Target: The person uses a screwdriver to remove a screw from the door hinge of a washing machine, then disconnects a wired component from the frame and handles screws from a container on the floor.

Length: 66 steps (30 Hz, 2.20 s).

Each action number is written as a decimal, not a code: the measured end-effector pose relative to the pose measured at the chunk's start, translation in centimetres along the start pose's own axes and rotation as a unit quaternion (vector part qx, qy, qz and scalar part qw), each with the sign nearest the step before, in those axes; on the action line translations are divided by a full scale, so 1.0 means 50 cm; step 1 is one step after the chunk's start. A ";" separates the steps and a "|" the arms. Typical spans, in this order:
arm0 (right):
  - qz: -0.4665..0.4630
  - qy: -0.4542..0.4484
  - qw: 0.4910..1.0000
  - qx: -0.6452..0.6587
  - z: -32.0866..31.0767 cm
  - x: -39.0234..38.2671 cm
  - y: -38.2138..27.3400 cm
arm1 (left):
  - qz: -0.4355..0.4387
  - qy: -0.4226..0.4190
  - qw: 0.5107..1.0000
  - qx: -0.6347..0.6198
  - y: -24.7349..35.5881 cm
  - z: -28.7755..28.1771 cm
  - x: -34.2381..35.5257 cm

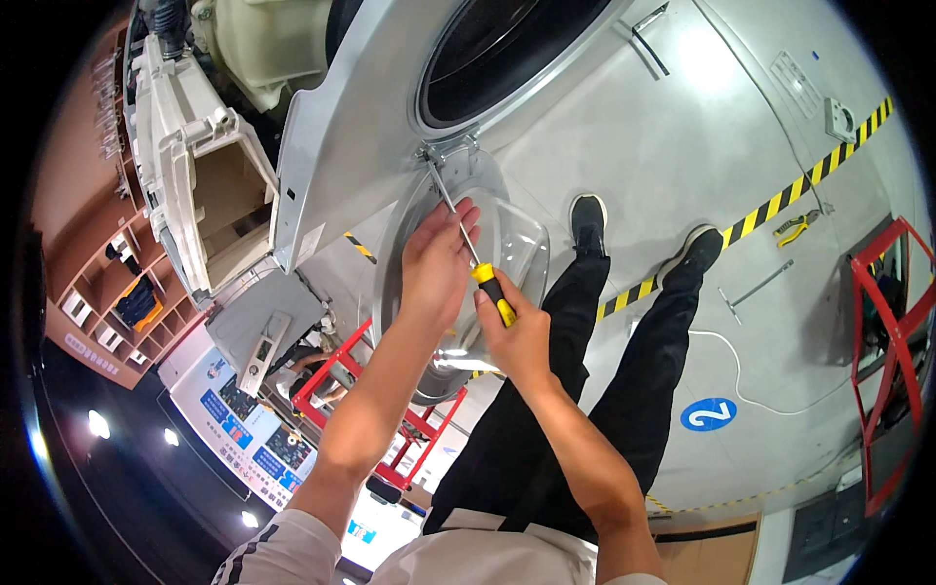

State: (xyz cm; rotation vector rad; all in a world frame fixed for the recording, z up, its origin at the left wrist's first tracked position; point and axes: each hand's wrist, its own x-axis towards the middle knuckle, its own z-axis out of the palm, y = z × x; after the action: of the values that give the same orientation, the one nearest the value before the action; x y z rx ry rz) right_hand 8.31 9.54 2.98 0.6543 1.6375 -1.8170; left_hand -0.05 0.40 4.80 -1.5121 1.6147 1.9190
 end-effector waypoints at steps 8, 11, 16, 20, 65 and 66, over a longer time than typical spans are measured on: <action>0.373 -0.219 0.731 0.527 -0.069 0.026 -0.018 | 0.214 -0.101 0.952 0.194 0.050 -0.066 -0.132; 0.361 -0.214 0.762 0.494 -0.092 0.037 -0.027 | 0.334 -0.067 0.897 0.283 0.062 -0.110 -0.146; 0.305 -0.180 0.829 0.433 -0.163 0.018 -0.059 | 0.368 -0.011 0.803 0.469 0.051 -0.180 -0.157; 0.266 -0.123 0.860 0.417 -0.279 -0.030 -0.046 | 0.240 0.002 0.859 0.452 0.006 -0.221 -0.169; 0.311 0.121 0.942 -0.042 -0.738 -0.199 -0.143 | 0.207 0.065 0.877 0.428 -0.094 -0.120 -0.217; 0.300 0.115 0.945 -0.065 -0.728 -0.188 -0.172 | 0.158 0.056 0.917 0.362 -0.066 -0.091 -0.229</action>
State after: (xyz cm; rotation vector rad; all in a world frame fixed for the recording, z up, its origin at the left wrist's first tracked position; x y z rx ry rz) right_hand 7.55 47.17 11.34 1.1884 1.4655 -1.2159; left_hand 9.94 2.76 12.37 -1.0983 2.3717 1.1111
